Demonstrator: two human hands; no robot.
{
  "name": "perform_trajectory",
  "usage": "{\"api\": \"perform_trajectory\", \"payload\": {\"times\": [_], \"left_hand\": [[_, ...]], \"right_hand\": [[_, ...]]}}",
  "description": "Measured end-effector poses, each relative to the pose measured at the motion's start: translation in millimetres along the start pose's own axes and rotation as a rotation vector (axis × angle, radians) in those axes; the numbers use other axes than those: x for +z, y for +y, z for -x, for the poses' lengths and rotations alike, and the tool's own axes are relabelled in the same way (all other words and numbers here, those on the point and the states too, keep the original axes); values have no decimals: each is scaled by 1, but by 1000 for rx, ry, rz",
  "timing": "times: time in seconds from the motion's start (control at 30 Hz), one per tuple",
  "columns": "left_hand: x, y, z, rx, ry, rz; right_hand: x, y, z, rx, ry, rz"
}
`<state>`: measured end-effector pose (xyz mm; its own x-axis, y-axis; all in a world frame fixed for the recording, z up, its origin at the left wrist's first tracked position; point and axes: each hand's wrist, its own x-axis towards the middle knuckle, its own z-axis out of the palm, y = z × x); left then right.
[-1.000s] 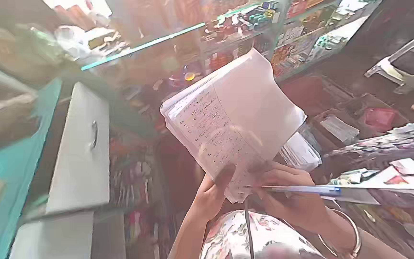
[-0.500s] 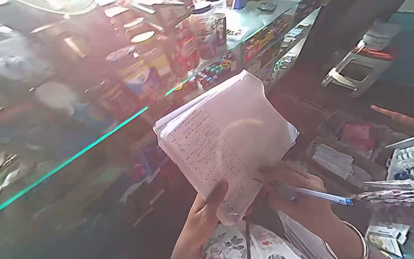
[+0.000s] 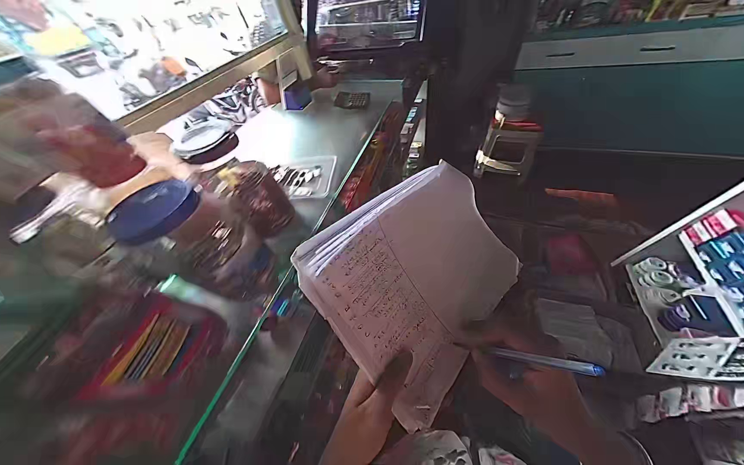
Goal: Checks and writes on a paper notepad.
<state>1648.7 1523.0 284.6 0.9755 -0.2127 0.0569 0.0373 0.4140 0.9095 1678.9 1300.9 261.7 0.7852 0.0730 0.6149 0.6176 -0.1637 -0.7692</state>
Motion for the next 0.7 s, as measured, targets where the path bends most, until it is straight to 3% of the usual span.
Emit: {"api": "perform_trajectory", "payload": {"times": [0.2,0.33,0.47,0.6,0.7], "left_hand": [[-15,-3,-186,-95,-135,5],[-14,-24,-311,-103,-43,97],[6,-20,-443,-177,204,249],[9,2,-551,-149,329,269],[0,15,-620,-11,303,186]], "right_hand": [[-20,102,-113,63,174,56],[-55,181,-211,79,174,41],[-99,274,-333,-143,-24,254],[-102,357,-452,-468,-352,444],[-92,422,-543,-757,-270,477]]}}
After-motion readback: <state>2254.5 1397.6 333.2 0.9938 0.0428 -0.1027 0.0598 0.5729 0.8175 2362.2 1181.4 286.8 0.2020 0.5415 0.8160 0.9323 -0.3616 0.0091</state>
